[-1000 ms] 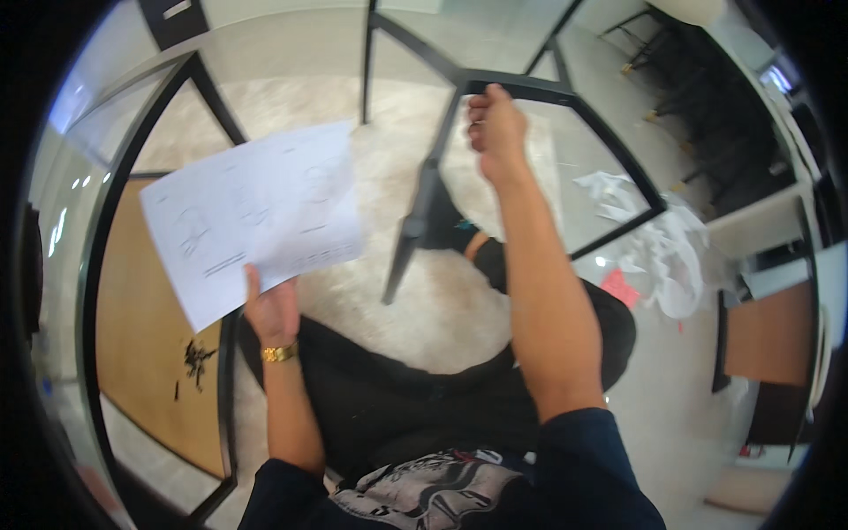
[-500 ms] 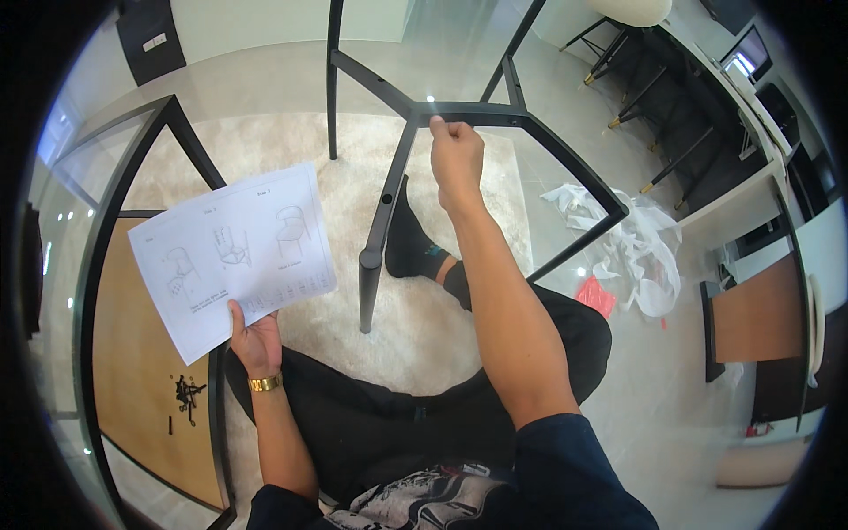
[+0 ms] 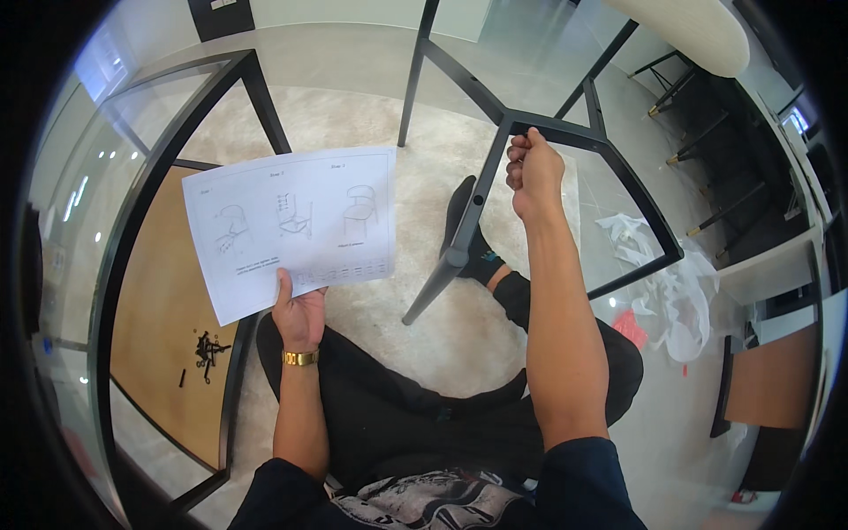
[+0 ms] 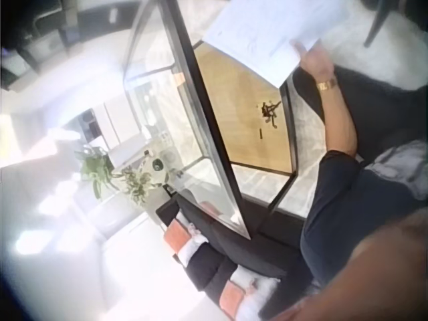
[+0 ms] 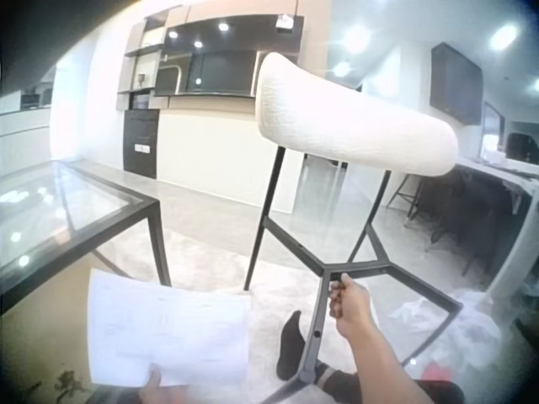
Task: The person assembles a metal chair frame by hand, inserting screws into the joints, reviewing a paper instruction sheet, and positioning a white upholstered cushion on the finished frame.
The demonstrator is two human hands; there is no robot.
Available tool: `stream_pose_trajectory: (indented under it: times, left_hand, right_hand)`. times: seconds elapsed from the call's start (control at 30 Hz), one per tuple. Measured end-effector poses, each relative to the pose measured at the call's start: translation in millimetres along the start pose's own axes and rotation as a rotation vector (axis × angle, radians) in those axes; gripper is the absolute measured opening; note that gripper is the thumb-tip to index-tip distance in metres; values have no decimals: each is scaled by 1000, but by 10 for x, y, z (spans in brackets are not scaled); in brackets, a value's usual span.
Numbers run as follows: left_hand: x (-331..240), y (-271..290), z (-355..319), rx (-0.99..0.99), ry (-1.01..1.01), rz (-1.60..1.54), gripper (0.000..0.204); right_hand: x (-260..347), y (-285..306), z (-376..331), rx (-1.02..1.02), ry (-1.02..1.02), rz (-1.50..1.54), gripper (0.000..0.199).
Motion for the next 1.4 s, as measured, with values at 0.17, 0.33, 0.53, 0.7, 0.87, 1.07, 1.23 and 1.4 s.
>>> stream_pose_trajectory:
  times: [0.17, 0.33, 0.53, 0.7, 0.87, 1.07, 1.23, 1.4]
  left_hand:
    - [34, -23, 14, -4, 2, 17, 54]
    - [17, -26, 0, -3, -6, 18, 54]
    - [51, -49, 18, 13, 3, 8, 53]
    - [16, -14, 13, 2, -15, 22, 53]
    - [65, 27, 19, -39, 33, -17, 51]
    - [17, -35, 1, 5, 8, 13, 51]
    - [7, -45, 11, 30, 0, 16, 53]
    - [-9, -49, 0, 37, -13, 31, 55]
  right_hand:
    - [-12, -6, -1, -69, 279, -353, 32]
    - [-19, 2, -9, 10, 34, 23, 31]
    - [4, 99, 92, 23, 131, -150, 30]
    - [9, 59, 77, 203, -287, 397, 26]
    - [-16, 92, 131, 77, -3, 57, 21]
    - [-13, 120, 112, 154, -113, 181, 21]
    - [2, 143, 171, 232, -107, 190, 24]
    - [62, 21, 1, 192, -205, 212, 23]
Point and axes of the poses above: each hand's wrist, its own z-axis towards the middle knuckle, its own y-axis out of the back of the hand, x = y × z, the point moved 2 cm from there along z, towards the middle knuckle, and after that the axes turned 1 degree about z, right-handed, at the moved point
